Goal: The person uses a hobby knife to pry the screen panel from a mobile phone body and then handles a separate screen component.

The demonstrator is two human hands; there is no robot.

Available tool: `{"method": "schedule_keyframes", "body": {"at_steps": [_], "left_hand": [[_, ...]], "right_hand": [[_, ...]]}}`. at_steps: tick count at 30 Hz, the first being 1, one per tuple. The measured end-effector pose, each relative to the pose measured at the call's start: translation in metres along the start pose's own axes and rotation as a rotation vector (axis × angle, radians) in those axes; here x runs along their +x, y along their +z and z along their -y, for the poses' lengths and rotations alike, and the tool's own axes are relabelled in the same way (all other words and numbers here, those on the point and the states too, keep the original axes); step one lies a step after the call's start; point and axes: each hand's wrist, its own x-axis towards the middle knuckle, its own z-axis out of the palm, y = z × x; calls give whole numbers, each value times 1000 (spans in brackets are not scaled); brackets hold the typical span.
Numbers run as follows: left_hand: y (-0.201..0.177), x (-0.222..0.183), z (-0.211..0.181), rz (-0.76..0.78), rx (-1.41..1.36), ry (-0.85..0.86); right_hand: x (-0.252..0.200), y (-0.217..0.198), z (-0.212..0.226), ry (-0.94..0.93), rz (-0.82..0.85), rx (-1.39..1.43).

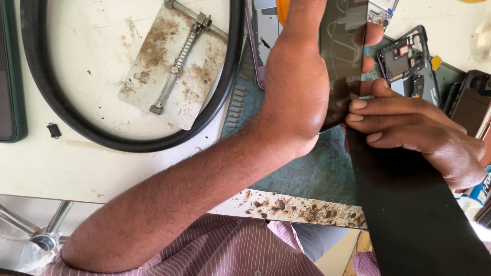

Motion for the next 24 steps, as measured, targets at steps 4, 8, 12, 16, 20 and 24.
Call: {"method": "schedule_keyframes", "body": {"at_steps": [4,8,12,16,20,24], "left_hand": [[-1,0,-1,-28,-30,-50],[1,0,-3,-19,-25,-14],[3,0,-8,-32,-1,-34],[4,-2,-10,-28,-78,-74],[3,-3,-11,-9,-90,-58],[3,-2,-21,-16,-150,-146]], "right_hand": [[5,-5,-16,-49,86,45],[2,-8,-17,-25,119,72],[16,-5,-10,-182,126,-20],[20,23,23,-78,-171,-17],[26,33,46,-4,-263,-27],[25,35,55,121,-305,24]]}}
